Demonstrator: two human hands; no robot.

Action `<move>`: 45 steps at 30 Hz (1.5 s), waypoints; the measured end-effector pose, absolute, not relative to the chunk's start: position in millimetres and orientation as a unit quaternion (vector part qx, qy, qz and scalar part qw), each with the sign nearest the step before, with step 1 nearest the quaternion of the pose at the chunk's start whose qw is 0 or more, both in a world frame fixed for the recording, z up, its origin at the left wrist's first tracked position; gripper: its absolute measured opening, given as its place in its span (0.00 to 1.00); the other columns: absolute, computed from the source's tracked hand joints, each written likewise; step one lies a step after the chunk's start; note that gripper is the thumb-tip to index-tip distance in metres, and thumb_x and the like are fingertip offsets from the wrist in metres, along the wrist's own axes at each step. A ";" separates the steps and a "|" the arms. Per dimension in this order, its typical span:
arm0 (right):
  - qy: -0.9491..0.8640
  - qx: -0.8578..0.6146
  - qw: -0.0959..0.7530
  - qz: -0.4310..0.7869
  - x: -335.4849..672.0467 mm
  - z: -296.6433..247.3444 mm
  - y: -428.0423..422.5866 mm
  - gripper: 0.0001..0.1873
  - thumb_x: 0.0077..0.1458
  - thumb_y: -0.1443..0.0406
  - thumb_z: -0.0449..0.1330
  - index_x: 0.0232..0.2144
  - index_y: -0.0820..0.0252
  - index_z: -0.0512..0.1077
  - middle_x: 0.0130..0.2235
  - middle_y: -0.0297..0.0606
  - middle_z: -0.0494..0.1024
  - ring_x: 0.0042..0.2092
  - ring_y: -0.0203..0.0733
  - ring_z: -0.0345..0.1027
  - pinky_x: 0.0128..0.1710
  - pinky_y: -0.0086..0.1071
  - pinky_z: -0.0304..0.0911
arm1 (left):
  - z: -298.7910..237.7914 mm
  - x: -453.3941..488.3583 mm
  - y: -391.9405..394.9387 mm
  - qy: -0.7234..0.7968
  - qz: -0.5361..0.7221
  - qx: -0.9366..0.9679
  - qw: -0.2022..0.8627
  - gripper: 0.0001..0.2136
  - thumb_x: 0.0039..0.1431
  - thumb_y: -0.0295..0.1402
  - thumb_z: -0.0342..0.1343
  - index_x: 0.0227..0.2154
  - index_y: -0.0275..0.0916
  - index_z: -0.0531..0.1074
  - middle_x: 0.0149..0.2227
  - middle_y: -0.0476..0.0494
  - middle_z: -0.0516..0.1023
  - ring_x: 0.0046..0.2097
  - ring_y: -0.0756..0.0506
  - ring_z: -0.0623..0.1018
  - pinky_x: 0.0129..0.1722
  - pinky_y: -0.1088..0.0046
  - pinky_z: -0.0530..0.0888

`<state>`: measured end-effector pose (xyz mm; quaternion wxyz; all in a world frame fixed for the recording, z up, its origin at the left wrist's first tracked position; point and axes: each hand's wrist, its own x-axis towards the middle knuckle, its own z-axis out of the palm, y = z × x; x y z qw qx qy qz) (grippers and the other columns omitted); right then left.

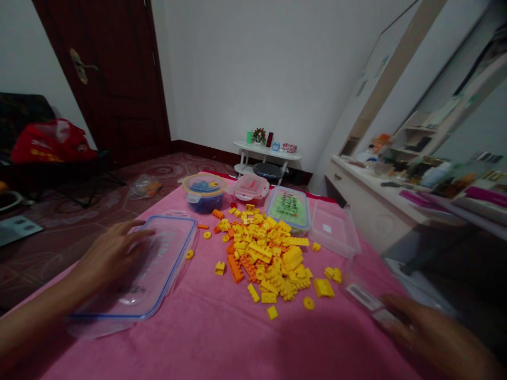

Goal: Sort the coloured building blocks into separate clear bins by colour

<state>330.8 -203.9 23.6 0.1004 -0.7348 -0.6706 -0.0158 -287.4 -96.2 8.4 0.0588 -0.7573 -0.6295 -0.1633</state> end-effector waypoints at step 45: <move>-0.752 -0.600 0.096 -0.256 217.2 85.4 9.4 0.24 0.56 0.73 0.45 0.54 0.64 0.64 0.54 0.48 0.71 0.51 0.47 0.68 0.46 0.37 0.65 | -20.5 -125.8 -132.0 -0.369 -0.314 -0.873 -0.054 0.19 0.61 0.31 0.49 0.55 0.51 0.63 0.65 0.45 0.53 0.63 0.40 0.60 0.58 0.60 0.66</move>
